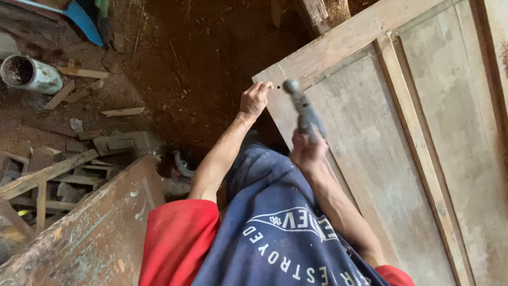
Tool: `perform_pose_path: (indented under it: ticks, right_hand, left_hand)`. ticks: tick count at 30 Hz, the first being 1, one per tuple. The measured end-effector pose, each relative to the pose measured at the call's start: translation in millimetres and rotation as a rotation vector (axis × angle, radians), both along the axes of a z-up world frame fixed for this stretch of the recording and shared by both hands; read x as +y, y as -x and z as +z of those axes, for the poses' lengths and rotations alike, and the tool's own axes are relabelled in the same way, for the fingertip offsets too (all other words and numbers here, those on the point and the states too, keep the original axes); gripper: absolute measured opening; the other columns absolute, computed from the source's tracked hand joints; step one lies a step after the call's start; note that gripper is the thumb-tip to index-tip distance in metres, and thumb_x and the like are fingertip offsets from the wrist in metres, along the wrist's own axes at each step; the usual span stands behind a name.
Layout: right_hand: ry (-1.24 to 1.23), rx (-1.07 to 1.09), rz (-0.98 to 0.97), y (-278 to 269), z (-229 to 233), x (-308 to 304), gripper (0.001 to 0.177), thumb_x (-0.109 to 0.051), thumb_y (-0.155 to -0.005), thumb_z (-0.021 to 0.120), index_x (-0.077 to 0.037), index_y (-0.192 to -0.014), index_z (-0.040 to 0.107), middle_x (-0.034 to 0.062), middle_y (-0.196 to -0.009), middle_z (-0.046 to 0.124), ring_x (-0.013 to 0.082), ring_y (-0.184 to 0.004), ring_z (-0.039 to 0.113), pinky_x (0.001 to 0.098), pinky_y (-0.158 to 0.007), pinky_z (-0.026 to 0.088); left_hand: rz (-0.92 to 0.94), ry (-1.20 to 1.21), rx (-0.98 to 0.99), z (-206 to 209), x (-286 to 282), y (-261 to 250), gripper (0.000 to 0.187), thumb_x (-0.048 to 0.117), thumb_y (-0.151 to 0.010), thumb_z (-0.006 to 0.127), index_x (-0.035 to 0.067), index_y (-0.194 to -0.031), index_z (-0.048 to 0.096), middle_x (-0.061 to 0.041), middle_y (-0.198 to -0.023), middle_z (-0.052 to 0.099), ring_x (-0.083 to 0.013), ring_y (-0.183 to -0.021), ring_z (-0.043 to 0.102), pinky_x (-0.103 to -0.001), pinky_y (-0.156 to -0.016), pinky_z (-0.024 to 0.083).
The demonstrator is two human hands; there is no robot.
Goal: The person hammers nails into a wooden door frame using a hammer. They also measure the door with a tape measure and use a chisel to remove wood from the frame.
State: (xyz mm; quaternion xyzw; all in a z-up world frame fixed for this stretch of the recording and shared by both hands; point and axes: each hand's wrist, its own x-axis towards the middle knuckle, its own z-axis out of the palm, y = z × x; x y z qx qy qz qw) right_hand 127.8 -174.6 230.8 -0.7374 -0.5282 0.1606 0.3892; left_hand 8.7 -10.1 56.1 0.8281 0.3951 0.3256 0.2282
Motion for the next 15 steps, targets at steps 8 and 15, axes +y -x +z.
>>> perform_pose_path:
  ticks: [8, 15]
  right_hand:
    - [-0.049, 0.142, -0.045, -7, 27, 8, 0.029, -0.011, -0.106, 0.059, -0.008, -0.134, 0.051, 0.0193, -0.071, 0.064, 0.0289, -0.056, 0.066, 0.0384, -0.051, 0.049]
    - [0.147, 0.118, -0.003, 7, -7, 24, 0.032, -0.010, -0.104, 0.063, -0.004, -0.135, 0.057, 0.0199, -0.074, 0.066, 0.0335, -0.061, 0.065, 0.0412, -0.052, 0.048]
  left_hand:
    - [0.013, -0.021, 0.039, -10, -3, -2, 0.020, 0.002, -0.095, 0.066, 0.018, -0.107, 0.065, -0.003, -0.092, 0.069, -0.0245, -0.079, 0.073, -0.035, -0.066, 0.061]
    - [0.007, -0.061, 0.017, -15, -1, 1, 0.020, 0.005, -0.094, 0.066, 0.016, -0.111, 0.064, -0.005, -0.094, 0.069, -0.0258, -0.081, 0.072, -0.036, -0.067, 0.061]
